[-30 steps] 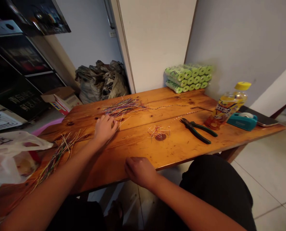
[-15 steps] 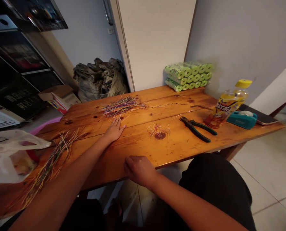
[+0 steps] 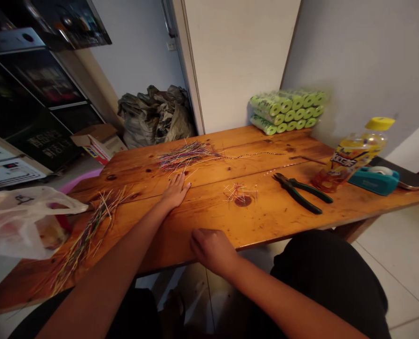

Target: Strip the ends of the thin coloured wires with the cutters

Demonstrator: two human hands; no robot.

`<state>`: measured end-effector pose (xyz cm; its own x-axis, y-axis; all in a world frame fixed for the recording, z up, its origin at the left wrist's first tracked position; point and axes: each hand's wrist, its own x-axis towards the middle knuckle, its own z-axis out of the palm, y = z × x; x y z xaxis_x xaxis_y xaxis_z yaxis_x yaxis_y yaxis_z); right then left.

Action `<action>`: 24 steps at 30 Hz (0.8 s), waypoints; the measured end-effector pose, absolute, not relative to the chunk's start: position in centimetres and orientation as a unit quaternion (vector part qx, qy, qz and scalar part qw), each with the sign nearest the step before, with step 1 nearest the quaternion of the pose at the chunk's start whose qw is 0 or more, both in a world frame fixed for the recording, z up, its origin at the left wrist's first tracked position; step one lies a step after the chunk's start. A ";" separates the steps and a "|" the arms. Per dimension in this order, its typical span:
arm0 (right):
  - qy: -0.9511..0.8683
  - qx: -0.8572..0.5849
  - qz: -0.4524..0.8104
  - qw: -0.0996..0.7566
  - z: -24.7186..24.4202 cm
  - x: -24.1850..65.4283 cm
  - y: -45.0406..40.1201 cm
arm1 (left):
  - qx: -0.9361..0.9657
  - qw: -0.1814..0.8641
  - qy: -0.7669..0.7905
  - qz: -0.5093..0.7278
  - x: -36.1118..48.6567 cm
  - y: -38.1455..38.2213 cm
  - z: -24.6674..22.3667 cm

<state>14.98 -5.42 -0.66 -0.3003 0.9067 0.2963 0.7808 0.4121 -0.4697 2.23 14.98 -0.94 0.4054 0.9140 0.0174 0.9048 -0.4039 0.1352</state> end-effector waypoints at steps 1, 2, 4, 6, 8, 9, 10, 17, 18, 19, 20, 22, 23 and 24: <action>-0.796 -0.529 0.121 0.267 -0.7 15.0 -5.4 | 0.835 0.053 0.546 0.044 2.2 15.0 -0.9; -0.796 -0.529 0.124 0.268 -0.7 14.9 -5.4 | 0.834 0.054 0.547 0.044 2.2 15.0 -1.0; -0.792 -0.531 0.131 0.271 -0.8 14.9 -5.6 | 0.833 0.058 0.548 0.044 2.2 15.1 -1.0; -0.784 -0.533 0.155 0.280 -0.7 14.9 -5.8 | 0.833 0.061 0.547 0.046 2.3 15.1 -1.1; -0.764 -0.529 0.206 0.307 -0.4 15.1 -5.6 | 0.833 0.063 0.547 0.050 2.3 15.2 -1.2; -0.745 -0.529 0.233 0.333 0.0 15.2 -5.3 | 0.833 0.063 0.547 0.053 2.3 15.2 -1.2; -0.718 -0.530 0.263 0.366 0.5 15.5 -4.6 | 0.833 0.064 0.547 0.056 2.3 15.1 -1.2; -0.438 -0.564 0.507 0.482 5.5 16.4 7.7 | 0.834 0.068 0.543 0.068 2.2 14.8 -1.0; -0.429 -0.565 0.521 0.474 5.8 16.2 9.8 | 0.834 0.069 0.543 0.068 2.2 14.8 -0.9; -0.418 -0.566 0.537 0.465 5.9 16.0 11.6 | 0.835 0.069 0.542 0.068 2.2 14.8 -0.9; -0.406 -0.568 0.551 0.457 5.8 15.8 13.3 | 0.835 0.069 0.541 0.070 2.2 14.8 -0.9; -0.385 -0.570 0.574 0.445 5.3 15.3 15.8 | 0.836 0.068 0.539 0.074 2.2 14.8 -1.1; -0.376 -0.569 0.584 0.440 5.0 15.1 16.8 | 0.837 0.067 0.538 0.077 2.2 14.9 -1.2; -0.368 -0.569 0.593 0.436 4.7 15.0 17.5 | 0.837 0.066 0.538 0.079 2.1 14.9 -1.4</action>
<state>14.97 17.50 4.67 0.0275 0.9352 -0.3530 -0.0992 -0.3488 -0.9319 2.15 14.92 -1.36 0.4086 0.9106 0.0618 0.8898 -0.4125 0.1954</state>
